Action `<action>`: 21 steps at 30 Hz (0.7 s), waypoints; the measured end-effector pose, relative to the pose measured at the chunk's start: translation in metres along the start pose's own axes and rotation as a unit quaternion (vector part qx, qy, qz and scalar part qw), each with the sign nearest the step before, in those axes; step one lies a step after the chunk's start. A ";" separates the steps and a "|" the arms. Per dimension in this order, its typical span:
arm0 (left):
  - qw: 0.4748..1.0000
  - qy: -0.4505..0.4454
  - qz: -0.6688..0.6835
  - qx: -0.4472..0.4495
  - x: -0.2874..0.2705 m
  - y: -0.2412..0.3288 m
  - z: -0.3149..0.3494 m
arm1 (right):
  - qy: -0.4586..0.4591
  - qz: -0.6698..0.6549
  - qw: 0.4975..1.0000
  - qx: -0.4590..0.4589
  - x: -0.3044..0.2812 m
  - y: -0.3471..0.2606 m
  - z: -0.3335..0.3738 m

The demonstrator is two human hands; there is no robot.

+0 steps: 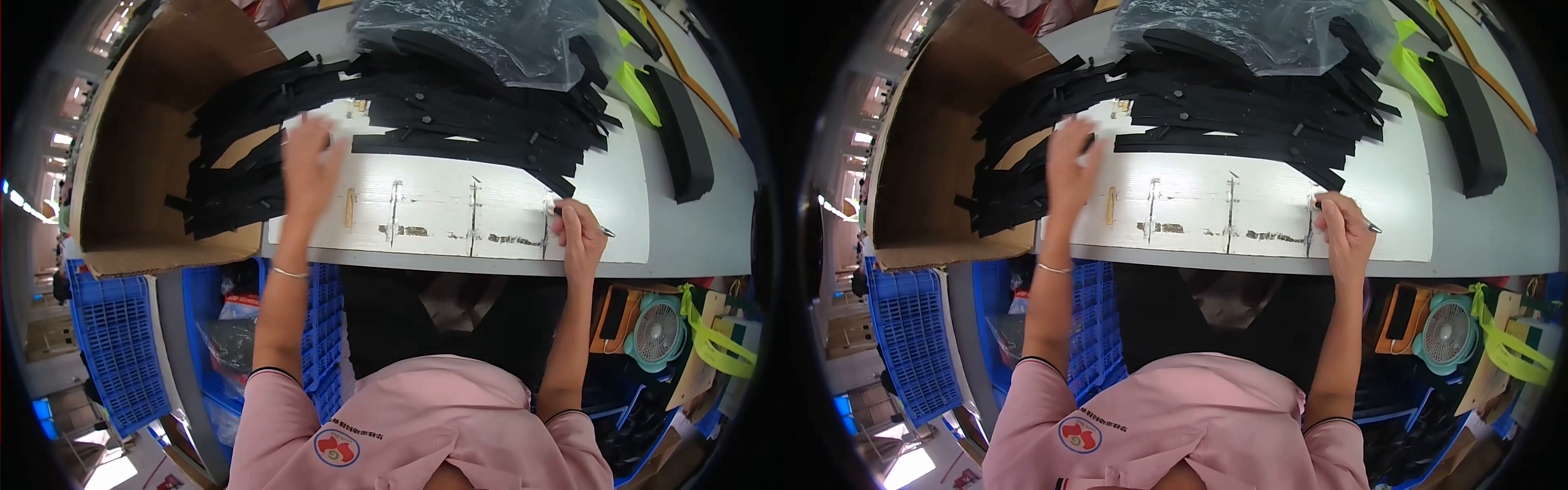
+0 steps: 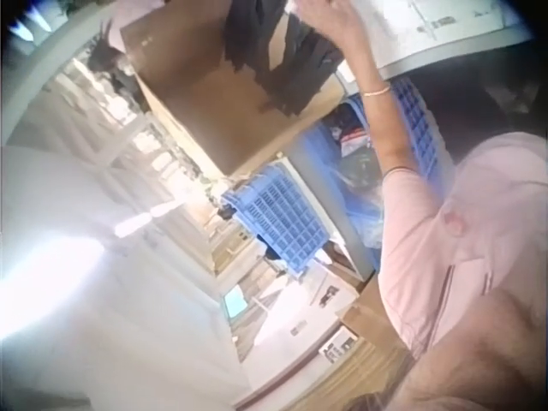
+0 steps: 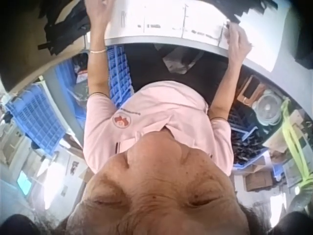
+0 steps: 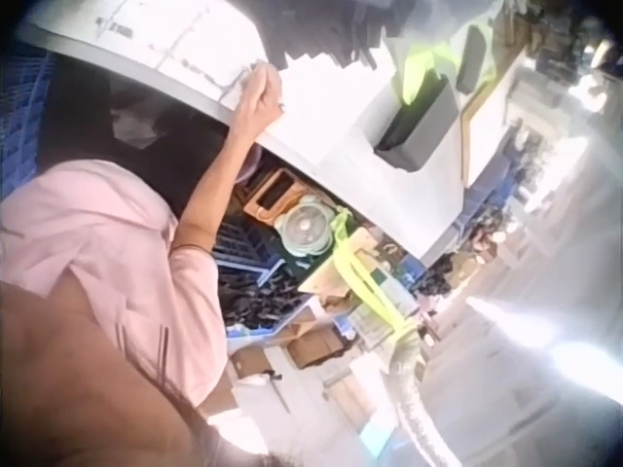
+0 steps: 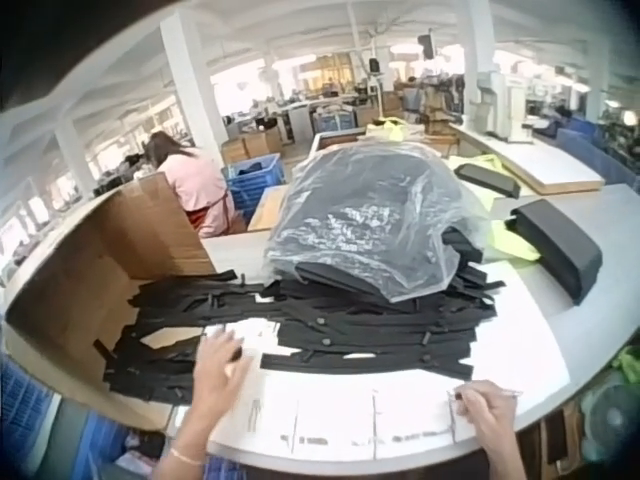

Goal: Marking specific points on black zipper strips using a pen and a guidance template on a workbench.

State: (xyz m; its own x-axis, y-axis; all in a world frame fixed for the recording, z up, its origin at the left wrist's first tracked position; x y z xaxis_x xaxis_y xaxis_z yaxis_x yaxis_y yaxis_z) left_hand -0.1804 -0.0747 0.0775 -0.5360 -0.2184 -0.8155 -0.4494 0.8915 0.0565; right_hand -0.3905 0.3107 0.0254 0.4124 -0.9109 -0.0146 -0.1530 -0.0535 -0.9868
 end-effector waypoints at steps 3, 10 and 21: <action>0.980 -0.059 -0.139 -0.129 0.004 -0.109 0.023 | -0.053 -0.044 0.998 -0.007 0.012 -0.004 -0.002; 0.968 -0.160 -0.088 -0.171 -0.006 -0.090 0.069 | -0.054 -0.028 0.998 -0.013 0.019 -0.005 -0.004; 0.978 -0.085 0.118 -0.152 -0.024 -0.071 0.050 | -0.039 -0.068 0.997 -0.009 0.015 -0.003 -0.006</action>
State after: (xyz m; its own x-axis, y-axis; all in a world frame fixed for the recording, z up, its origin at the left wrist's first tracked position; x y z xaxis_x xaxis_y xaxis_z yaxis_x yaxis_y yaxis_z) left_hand -0.1001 -0.1135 0.0642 -0.5361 0.0717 -0.8411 -0.5319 0.7450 0.4026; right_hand -0.3888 0.2946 0.0295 0.4987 -0.8603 0.1054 -0.1061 -0.1813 -0.9777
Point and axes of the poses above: each hand's wrist, its own z-axis away from the middle knuckle, its own x-axis out of the palm, y = z × x, the point moved 8 cm from there along -z, towards the middle knuckle, and after that the axes turned 15 degrees about -z, right-handed, at the moved point
